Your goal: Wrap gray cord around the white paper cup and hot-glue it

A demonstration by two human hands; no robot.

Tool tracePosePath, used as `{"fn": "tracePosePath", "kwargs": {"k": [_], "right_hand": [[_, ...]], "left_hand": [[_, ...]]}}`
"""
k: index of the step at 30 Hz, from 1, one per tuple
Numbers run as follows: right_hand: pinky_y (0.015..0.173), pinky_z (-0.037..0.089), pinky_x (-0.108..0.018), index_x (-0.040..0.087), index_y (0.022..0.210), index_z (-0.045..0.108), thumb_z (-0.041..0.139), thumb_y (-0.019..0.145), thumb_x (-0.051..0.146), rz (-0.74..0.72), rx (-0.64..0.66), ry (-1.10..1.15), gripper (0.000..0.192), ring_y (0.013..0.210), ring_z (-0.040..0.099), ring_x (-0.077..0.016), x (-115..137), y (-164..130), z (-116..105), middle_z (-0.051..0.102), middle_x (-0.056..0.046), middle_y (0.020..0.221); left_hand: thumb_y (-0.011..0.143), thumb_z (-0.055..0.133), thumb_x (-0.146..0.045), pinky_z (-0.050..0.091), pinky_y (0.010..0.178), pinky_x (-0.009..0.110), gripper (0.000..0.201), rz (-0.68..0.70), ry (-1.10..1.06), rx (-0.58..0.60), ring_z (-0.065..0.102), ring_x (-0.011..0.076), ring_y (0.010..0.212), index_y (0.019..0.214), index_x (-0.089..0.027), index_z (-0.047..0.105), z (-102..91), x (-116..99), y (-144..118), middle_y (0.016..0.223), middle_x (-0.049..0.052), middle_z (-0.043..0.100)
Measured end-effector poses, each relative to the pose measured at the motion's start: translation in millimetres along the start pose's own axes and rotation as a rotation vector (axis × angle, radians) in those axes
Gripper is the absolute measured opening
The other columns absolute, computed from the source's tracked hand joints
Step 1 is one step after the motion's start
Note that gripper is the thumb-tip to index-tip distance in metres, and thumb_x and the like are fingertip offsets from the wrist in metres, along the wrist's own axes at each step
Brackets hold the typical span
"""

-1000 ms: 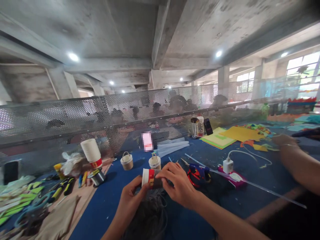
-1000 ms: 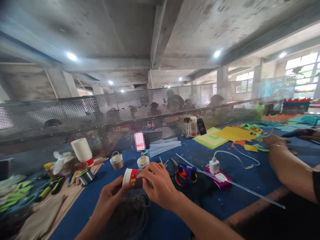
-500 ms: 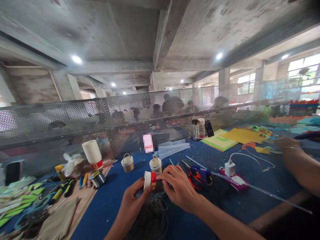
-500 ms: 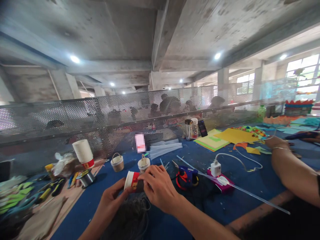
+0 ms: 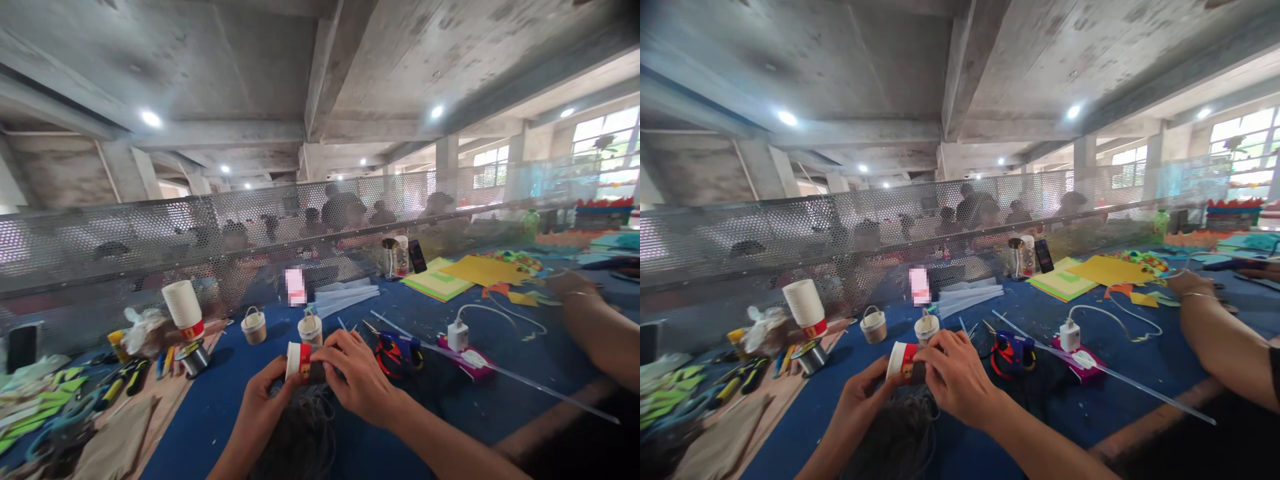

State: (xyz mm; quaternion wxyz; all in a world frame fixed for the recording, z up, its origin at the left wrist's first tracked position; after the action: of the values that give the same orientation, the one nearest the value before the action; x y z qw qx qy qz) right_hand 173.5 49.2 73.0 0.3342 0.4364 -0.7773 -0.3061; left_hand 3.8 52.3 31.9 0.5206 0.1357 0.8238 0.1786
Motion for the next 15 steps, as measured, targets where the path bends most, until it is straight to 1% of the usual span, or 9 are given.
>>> {"fn": "tracePosePath", "kwargs": {"k": [3,6,15], "right_hand": [[0.087,0.037,-0.035,0.026,0.113,0.061,0.049,0.089,0.008,0.018,-0.02,-0.008,0.033,0.092,0.054,-0.0181,-2.0,-0.4,-0.7,0.058,-0.004,0.098],[0.087,0.037,-0.035,0.026,0.114,0.061,0.048,0.089,0.008,0.033,-0.04,0.004,0.033,0.093,0.054,-0.0189,-4.2,-1.1,-1.4,0.058,-0.005,0.099],[0.084,0.037,-0.035,0.026,0.116,0.06,0.047,0.09,0.009,0.015,-0.013,-0.011,0.033,0.09,0.053,-0.0187,0.5,0.7,-2.9,0.057,-0.005,0.097]], "left_hand": [[0.084,0.064,-0.04,0.05,0.083,0.03,0.031,-0.002,0.006,-0.007,0.065,0.0253,0.091,0.102,-0.018,0.074,-0.7,0.2,0.5,0.097,0.005,0.074],[0.084,0.064,-0.039,0.05,0.085,0.031,0.031,-0.009,0.0,-0.005,0.065,0.0258,0.093,0.104,-0.018,0.074,-0.6,0.3,0.5,0.1,0.006,0.074],[0.085,0.063,-0.038,0.05,0.086,0.031,0.03,0.003,-0.01,0.0,0.064,0.0251,0.091,0.104,-0.018,0.073,0.2,-1.2,0.5,0.096,0.005,0.073]]}}
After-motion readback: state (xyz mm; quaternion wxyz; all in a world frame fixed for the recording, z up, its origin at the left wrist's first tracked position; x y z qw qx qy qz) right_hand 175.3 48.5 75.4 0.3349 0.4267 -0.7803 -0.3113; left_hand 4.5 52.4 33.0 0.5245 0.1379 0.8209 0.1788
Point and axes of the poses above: each hand's wrist, its own y-axis towards the middle knuckle, its own z-axis out of the palm, x = y × z, the point moved 8 cm from there along y, towards the middle knuckle
